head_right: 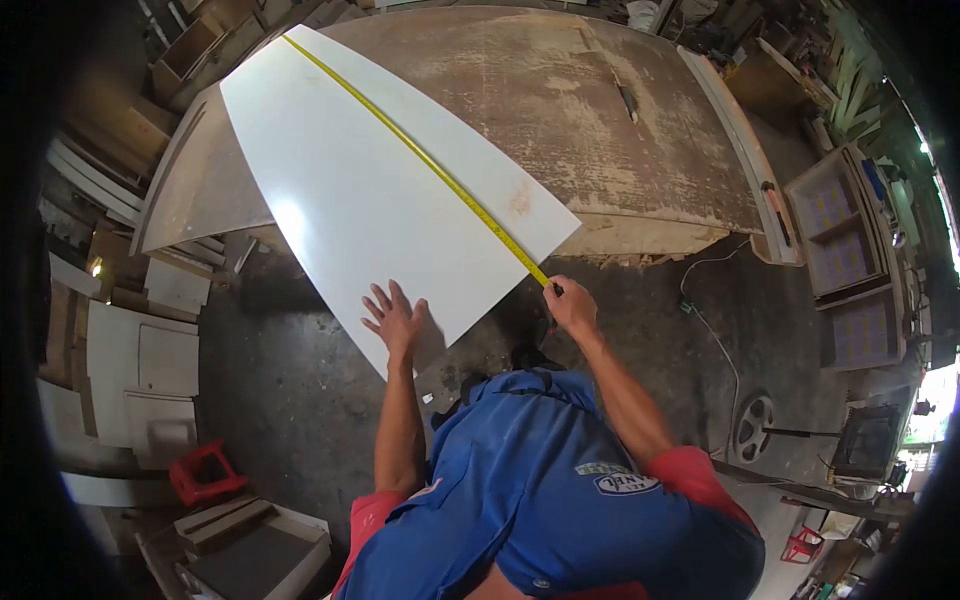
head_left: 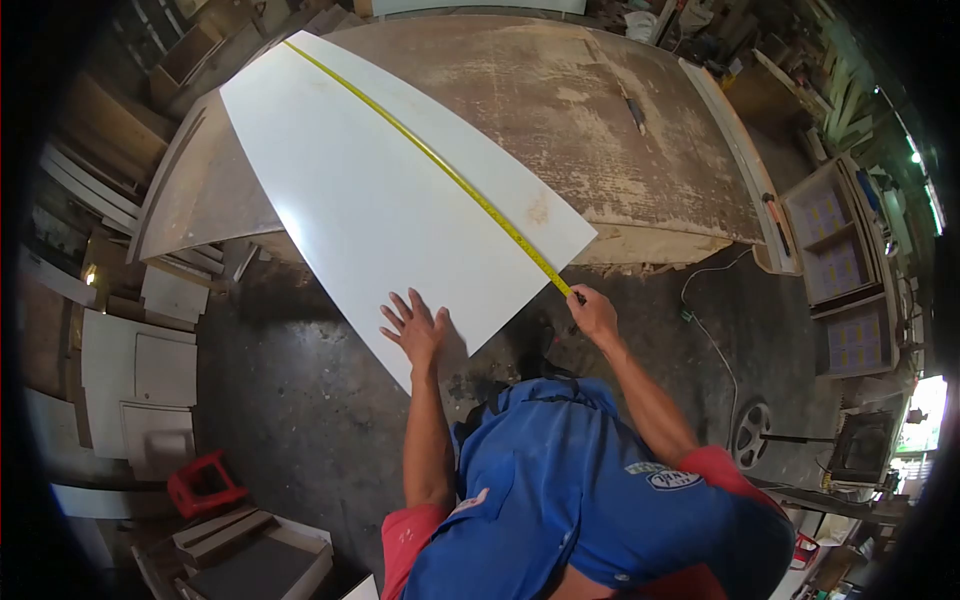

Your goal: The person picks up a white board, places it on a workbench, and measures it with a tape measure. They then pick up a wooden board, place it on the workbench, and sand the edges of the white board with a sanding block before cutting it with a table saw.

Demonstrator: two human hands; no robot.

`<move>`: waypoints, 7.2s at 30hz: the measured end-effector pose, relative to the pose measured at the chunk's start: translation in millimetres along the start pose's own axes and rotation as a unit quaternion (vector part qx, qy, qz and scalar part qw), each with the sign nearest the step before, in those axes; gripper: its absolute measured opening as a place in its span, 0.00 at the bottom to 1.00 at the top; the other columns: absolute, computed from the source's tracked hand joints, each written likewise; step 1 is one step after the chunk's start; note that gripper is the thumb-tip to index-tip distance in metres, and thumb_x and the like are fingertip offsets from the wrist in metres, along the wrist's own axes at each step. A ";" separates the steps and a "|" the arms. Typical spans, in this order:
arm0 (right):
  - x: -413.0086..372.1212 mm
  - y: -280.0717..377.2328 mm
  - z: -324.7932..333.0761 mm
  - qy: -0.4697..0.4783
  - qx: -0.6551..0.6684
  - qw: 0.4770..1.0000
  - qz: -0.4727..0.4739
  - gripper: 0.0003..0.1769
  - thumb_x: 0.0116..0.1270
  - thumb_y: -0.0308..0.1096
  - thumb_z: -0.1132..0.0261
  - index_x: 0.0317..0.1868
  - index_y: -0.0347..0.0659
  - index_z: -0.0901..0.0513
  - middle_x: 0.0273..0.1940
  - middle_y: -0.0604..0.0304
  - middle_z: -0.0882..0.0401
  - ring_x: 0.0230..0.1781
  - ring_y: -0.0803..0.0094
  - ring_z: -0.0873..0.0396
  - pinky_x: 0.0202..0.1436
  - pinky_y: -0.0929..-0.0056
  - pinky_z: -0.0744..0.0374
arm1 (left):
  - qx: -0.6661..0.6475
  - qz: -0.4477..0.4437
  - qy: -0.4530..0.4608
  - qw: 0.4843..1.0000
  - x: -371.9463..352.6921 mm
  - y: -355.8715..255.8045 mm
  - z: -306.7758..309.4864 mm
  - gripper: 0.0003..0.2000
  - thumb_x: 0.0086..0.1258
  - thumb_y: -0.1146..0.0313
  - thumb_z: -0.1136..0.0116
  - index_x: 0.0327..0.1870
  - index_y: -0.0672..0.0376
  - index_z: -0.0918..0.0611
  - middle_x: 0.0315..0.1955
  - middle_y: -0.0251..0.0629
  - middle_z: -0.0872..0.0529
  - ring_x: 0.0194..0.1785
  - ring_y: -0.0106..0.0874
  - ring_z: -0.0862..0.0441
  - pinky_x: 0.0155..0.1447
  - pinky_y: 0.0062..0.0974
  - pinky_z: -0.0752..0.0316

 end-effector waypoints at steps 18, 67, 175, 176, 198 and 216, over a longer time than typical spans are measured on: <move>-5.4 -1.4 -36.1 0.116 0.079 0.989 -0.038 0.17 0.65 0.46 0.44 0.40 0.42 0.18 0.31 0.49 0.18 0.34 0.57 0.18 0.38 0.64 0.24 | -0.005 -0.003 -0.045 0.999 -2.5 -1.8 5.5 0.38 0.64 0.45 0.48 0.73 0.54 0.40 0.74 0.53 0.54 0.76 0.57 0.65 0.71 0.64 0.70; 338.6 -394.6 236.9 -0.112 -0.235 0.965 -0.009 0.27 0.63 0.43 0.34 0.62 0.50 0.27 0.60 0.55 0.29 0.61 0.52 0.33 0.61 0.58 0.31 | -0.585 0.393 -0.038 0.709 -89.6 -185.4 -179.4 0.20 0.65 0.57 0.41 0.54 0.56 0.23 0.51 0.41 0.20 0.56 0.36 0.23 0.59 0.42 0.31; 18.9 516.5 -451.5 0.373 -0.140 0.349 0.848 0.18 0.69 0.46 0.43 0.41 0.39 0.18 0.30 0.45 0.21 0.28 0.46 0.23 0.32 0.50 0.27 | -0.477 0.426 -0.758 -0.131 -459.8 -253.7 -256.9 0.26 0.63 0.57 0.56 0.62 0.59 0.31 0.57 0.42 0.23 0.61 0.43 0.27 0.64 0.47 0.32; 25.9 513.8 -468.4 0.371 -0.141 0.345 0.851 0.18 0.69 0.46 0.43 0.41 0.39 0.18 0.30 0.45 0.21 0.28 0.46 0.23 0.32 0.50 0.27 | -0.477 0.424 -0.758 -0.135 -459.6 -255.3 -255.9 0.26 0.63 0.57 0.56 0.62 0.59 0.31 0.57 0.42 0.23 0.61 0.43 0.27 0.64 0.47 0.32; 6.0 702.1 -89.1 0.108 -0.021 0.437 0.893 0.35 0.72 0.51 0.47 0.12 0.33 0.26 0.13 0.40 0.36 0.16 0.44 0.31 0.25 0.53 0.30 | -0.637 0.286 -0.714 -0.049 -299.1 -38.6 -254.6 0.38 0.65 0.30 0.62 0.69 0.48 0.36 0.65 0.36 0.32 0.67 0.43 0.36 0.70 0.49 0.41; -100.3 642.0 242.8 -0.329 0.067 0.395 0.855 0.24 0.74 0.41 0.49 0.22 0.35 0.22 0.17 0.54 0.27 0.18 0.62 0.32 0.26 0.65 0.30 | -0.868 0.104 -0.477 0.089 -117.5 291.4 34.0 0.43 0.66 0.32 0.59 0.74 0.53 0.49 0.72 0.45 0.49 0.75 0.45 0.52 0.74 0.52 0.53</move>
Point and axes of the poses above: each hand's wrist, its own x-axis towards the middle knuckle, its own z-axis out of the back of the hand, y = z × x, the point moved 9 cm from there along x, towards the middle knuckle
